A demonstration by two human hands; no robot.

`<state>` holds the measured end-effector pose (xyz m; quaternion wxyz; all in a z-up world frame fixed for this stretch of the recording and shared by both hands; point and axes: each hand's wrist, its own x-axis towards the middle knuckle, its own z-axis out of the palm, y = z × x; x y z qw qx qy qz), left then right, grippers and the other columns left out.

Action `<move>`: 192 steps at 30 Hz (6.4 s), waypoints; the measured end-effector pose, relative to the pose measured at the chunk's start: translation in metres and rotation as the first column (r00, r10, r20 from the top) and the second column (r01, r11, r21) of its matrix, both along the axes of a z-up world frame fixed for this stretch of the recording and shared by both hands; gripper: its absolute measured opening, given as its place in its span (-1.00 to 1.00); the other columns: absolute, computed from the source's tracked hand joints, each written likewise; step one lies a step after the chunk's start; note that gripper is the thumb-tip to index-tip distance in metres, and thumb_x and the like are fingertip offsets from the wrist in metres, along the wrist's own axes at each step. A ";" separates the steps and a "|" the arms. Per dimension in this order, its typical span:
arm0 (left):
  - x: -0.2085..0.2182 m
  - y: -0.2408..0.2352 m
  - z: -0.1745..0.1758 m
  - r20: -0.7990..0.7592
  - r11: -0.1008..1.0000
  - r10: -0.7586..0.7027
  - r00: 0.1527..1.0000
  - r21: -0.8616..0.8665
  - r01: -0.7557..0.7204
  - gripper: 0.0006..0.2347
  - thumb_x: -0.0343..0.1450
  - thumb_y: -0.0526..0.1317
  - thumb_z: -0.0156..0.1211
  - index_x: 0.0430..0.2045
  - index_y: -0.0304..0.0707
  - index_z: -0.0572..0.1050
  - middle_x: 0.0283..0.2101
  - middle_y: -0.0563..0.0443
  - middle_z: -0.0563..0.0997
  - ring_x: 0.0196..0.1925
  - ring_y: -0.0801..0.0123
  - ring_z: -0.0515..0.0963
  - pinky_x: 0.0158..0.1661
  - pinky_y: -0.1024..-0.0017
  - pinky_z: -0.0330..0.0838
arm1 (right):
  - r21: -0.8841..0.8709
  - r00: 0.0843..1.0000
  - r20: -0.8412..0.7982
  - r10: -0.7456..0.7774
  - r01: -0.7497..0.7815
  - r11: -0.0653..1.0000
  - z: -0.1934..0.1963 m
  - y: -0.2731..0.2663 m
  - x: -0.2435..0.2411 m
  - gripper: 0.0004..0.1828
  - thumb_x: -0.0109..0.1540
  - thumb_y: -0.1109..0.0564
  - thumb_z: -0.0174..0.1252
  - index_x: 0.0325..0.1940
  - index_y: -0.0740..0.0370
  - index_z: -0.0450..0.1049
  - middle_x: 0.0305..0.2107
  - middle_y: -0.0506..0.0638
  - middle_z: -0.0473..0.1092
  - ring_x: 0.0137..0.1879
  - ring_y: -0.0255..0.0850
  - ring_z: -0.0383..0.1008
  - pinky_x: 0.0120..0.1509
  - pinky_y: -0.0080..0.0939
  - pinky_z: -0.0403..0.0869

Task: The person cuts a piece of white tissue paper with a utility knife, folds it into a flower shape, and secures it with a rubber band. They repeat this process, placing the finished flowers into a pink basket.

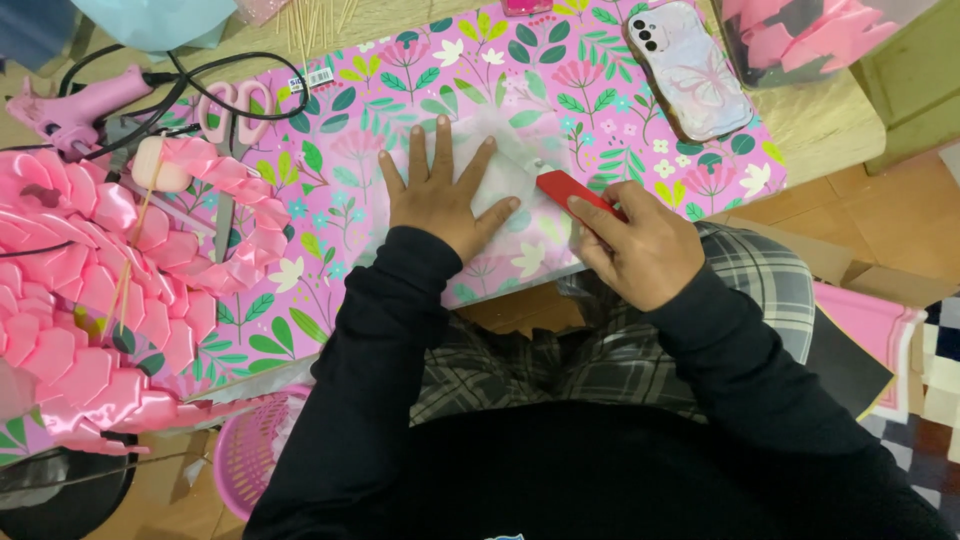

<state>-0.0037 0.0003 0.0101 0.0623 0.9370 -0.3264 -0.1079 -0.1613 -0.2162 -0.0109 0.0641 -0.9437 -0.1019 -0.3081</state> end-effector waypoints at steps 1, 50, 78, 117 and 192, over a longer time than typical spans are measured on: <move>0.000 0.000 -0.001 0.000 1.000 0.001 1.000 -0.001 -0.001 -0.30 0.45 0.44 -0.47 0.52 0.32 -0.08 0.60 -0.19 -0.31 0.60 -0.14 -0.38 0.33 -0.32 -0.74 | -0.001 1.000 0.000 0.001 -0.001 1.000 0.001 -0.001 -0.001 -0.71 0.30 0.08 0.17 0.06 0.11 0.65 -0.22 0.13 0.38 -0.27 -0.01 0.51 -0.22 -0.07 0.53; -0.002 0.003 -0.007 0.085 0.985 -0.011 0.996 -0.171 0.026 -0.39 0.50 0.33 -0.17 0.46 0.25 0.12 0.55 -0.34 -0.03 0.58 -0.27 -0.21 0.33 -0.38 -0.62 | 0.081 0.995 0.082 -0.064 0.058 0.995 -0.011 -0.025 0.090 -0.68 0.26 0.08 0.23 0.10 0.07 0.64 -0.20 0.04 0.35 -0.25 -0.03 0.52 -0.24 -0.05 0.52; 0.019 0.017 -0.021 -0.204 0.168 0.056 0.977 -0.963 -0.210 -0.57 0.66 -0.04 -0.22 0.09 -0.49 0.49 0.05 -0.32 0.58 0.22 -0.01 0.51 0.34 -0.04 0.23 | 0.541 0.972 0.087 0.219 -0.231 0.809 0.015 -0.009 0.103 -0.69 0.34 0.10 0.30 0.15 0.20 0.58 0.02 0.14 0.42 0.10 0.05 0.45 0.21 0.01 0.40; 0.131 -0.009 -0.029 -0.653 -0.264 -0.355 0.669 -0.616 -0.742 -0.83 0.52 -0.27 0.18 -0.10 -0.38 0.59 -0.22 -0.31 0.70 -0.23 0.01 0.76 -0.25 0.01 0.73 | 0.709 0.965 0.123 0.230 -0.247 0.660 0.044 0.033 0.247 -0.72 0.24 0.17 0.51 -0.08 0.26 0.57 -0.43 0.10 0.44 -0.26 0.00 0.61 -0.34 -0.20 0.46; 0.105 -0.012 -0.031 -0.477 -0.274 -0.027 0.878 -0.841 -0.466 -0.79 0.35 -0.22 0.47 -0.26 -0.38 0.66 -0.34 -0.14 0.70 -0.31 0.39 0.60 -0.24 0.38 0.55 | 0.852 0.817 0.302 0.492 0.001 -0.524 -0.004 0.054 0.253 -0.78 0.18 0.34 0.34 -0.11 0.31 0.56 -0.41 0.16 0.50 -0.28 -0.04 0.56 -0.12 0.00 0.61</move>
